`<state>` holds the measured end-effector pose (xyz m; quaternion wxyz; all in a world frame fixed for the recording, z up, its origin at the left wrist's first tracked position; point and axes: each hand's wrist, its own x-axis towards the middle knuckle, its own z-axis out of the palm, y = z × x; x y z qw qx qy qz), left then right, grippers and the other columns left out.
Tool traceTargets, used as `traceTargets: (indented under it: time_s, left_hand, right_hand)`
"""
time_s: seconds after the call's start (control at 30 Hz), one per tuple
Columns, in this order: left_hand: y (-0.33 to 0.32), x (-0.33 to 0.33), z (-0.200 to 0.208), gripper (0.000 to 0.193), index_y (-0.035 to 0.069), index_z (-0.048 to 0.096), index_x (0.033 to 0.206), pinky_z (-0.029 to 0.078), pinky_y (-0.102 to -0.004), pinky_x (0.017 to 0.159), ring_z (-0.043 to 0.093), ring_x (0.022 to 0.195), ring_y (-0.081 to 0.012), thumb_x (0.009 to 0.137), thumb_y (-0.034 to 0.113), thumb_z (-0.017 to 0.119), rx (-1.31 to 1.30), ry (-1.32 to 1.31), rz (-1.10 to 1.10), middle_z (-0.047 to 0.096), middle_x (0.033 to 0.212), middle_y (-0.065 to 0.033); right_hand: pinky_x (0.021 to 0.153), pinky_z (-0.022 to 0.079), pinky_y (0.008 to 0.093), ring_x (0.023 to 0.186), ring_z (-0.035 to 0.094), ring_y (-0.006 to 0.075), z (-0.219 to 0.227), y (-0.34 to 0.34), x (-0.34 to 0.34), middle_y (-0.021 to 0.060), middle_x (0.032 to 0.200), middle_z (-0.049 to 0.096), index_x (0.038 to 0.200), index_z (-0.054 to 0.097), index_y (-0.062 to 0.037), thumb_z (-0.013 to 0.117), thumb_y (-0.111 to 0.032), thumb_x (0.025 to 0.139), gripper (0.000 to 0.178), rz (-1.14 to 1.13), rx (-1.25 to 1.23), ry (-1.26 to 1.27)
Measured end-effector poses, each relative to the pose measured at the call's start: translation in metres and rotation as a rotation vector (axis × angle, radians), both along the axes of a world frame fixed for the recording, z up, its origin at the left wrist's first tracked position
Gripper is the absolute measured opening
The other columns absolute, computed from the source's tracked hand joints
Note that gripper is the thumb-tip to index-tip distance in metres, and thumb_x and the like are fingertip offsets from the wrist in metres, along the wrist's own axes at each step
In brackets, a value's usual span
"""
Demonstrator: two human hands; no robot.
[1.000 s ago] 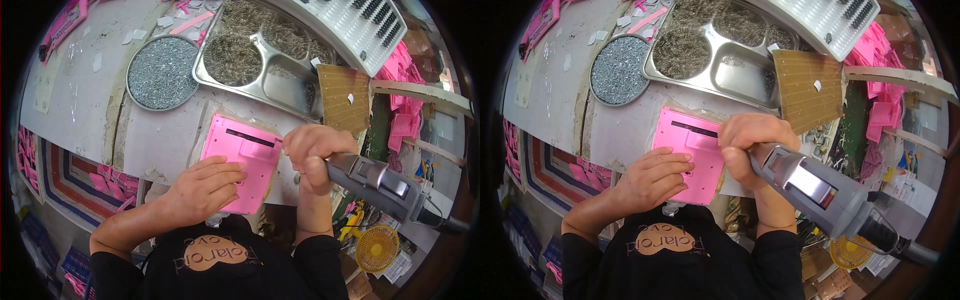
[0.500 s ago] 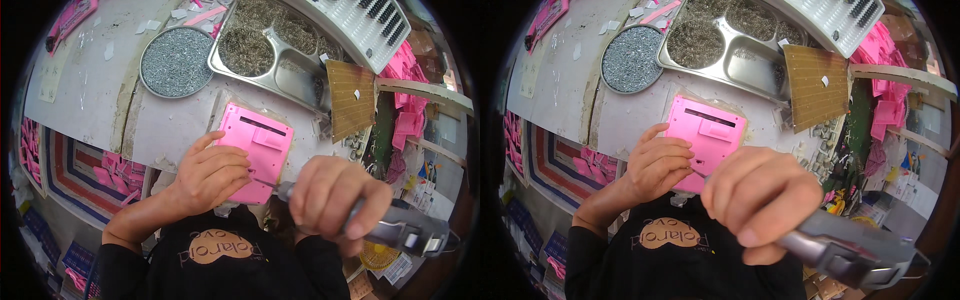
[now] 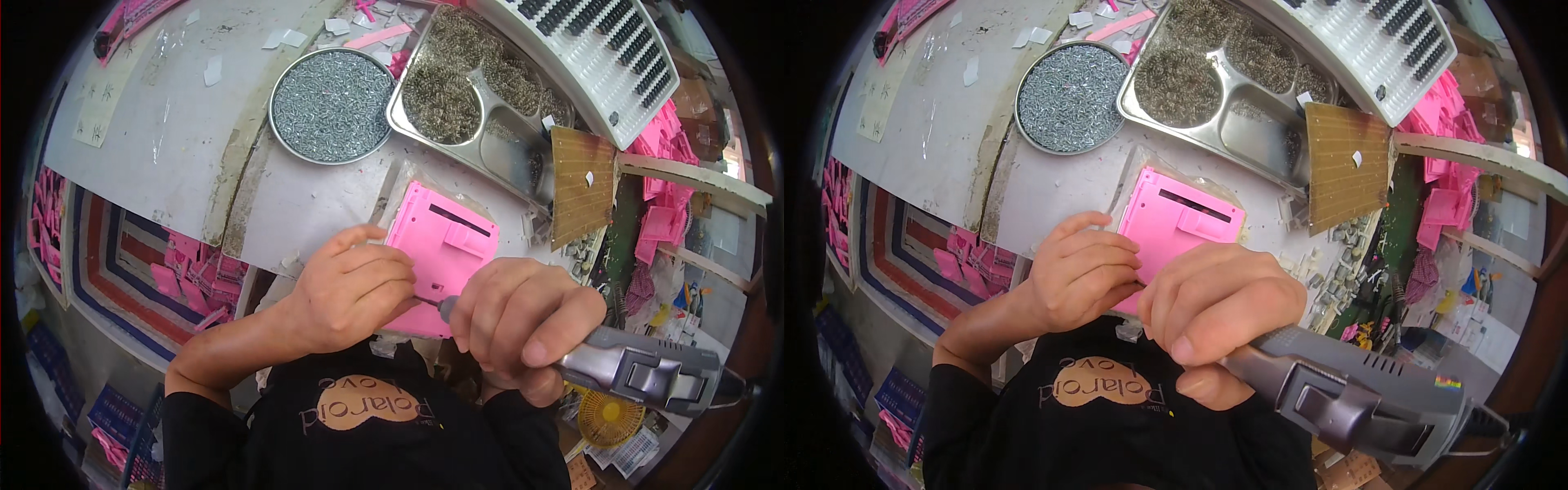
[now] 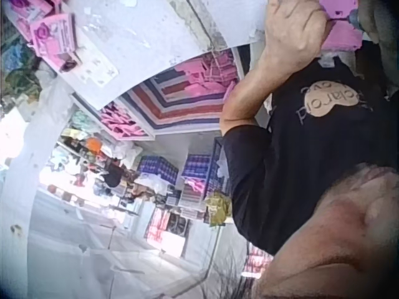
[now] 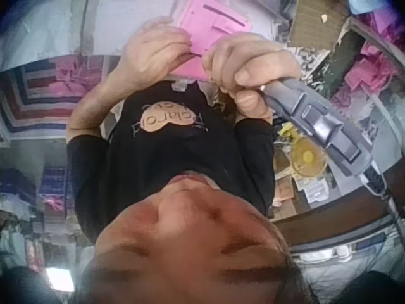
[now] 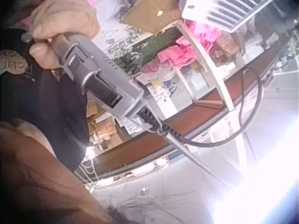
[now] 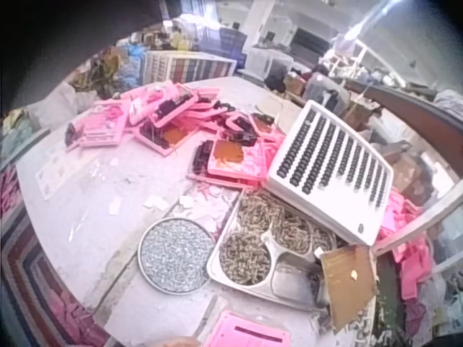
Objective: Assembling electronic and mechanical components into a pink toy casing using a soldering iron and screwdriver.
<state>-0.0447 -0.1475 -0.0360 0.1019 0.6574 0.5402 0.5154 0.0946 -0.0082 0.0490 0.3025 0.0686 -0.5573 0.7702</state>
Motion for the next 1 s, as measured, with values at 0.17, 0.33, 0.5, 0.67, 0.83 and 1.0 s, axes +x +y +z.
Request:
traceTargets:
  time_s: [0.17, 0.33, 0.5, 0.67, 0.83, 1.0]
  left_hand:
    - [-0.009, -0.036, 0.015, 0.014, 0.001, 0.07, 0.091, 0.057, -0.0306, 0.071, 0.071, 0.077, -0.0238, 0.081, 0.002, 0.08, -0.2, -0.228, 0.143, 0.071, 0.086, -0.0103]
    - [-0.015, -0.024, 0.002, 0.01, 0.0, 0.072, 0.097, 0.057, -0.0282, 0.071, 0.071, 0.073, -0.0197, 0.088, -0.003, 0.074, -0.297, -0.739, 0.109, 0.074, 0.086, -0.0113]
    - [-0.013, -0.019, 0.002, 0.012, 0.0, 0.067, 0.099, 0.058, -0.033, 0.075, 0.076, 0.089, -0.0242, 0.088, -0.004, 0.072, -0.32, -0.438, 0.068, 0.076, 0.099, -0.0152]
    - [0.0, -0.001, -0.001, 0.018, 0.007, 0.06, 0.088, 0.05, -0.0479, 0.099, 0.074, 0.102, -0.0256, 0.085, 0.009, 0.078, -0.055, -0.051, 0.073, 0.075, 0.106, -0.0099]
    - [-0.006, 0.014, -0.01, 0.025, 0.01, 0.057, 0.083, 0.041, -0.0444, 0.094, 0.072, 0.111, -0.0192, 0.082, 0.016, 0.081, -0.122, 0.137, 0.058, 0.074, 0.107, -0.0027]
    - [-0.009, 0.019, -0.016, 0.019, 0.011, 0.059, 0.085, 0.038, -0.0392, 0.082, 0.072, 0.11, -0.0184, 0.083, 0.016, 0.077, -0.099, 0.152, 0.099, 0.074, 0.105, -0.0019]
  right_hand:
    - [0.049, 0.045, 0.0324, 0.051, 0.052, 0.0166, 0.001, 0.011, -0.014, 0.0053, 0.064, 0.057, 0.103, 0.056, -0.0032, 0.071, -0.013, 0.095, 0.019, -0.223, 0.04, 0.008]
    - [0.05, 0.04, 0.0292, 0.052, 0.044, 0.0117, -0.034, 0.034, -0.045, 0.0027, 0.065, 0.048, 0.114, 0.047, -0.0062, 0.066, -0.016, 0.099, 0.026, -0.306, 0.081, 0.01]
    - [0.051, 0.041, 0.029, 0.053, 0.044, 0.0112, -0.043, 0.035, -0.046, 0.0046, 0.067, 0.05, 0.111, 0.046, -0.0054, 0.066, -0.014, 0.098, 0.025, -0.299, 0.034, -0.03]
    - [0.051, 0.04, 0.031, 0.054, 0.042, 0.0115, -0.049, 0.026, -0.053, 0.0007, 0.065, 0.045, 0.106, 0.046, -0.0085, 0.061, -0.013, 0.099, 0.017, -0.359, 0.18, -0.143]
    - [0.051, 0.041, 0.0294, 0.056, 0.046, 0.0107, -0.059, 0.026, -0.051, 0.0031, 0.069, 0.051, 0.101, 0.046, -0.007, 0.066, -0.008, 0.096, 0.022, -0.425, 0.275, -0.238]
    - [0.058, 0.049, 0.0286, 0.062, 0.056, 0.0125, -0.032, 0.023, -0.042, 0.0058, 0.074, 0.059, 0.097, 0.052, -0.003, 0.07, 0.0, 0.091, 0.019, -0.266, 0.086, -0.108]
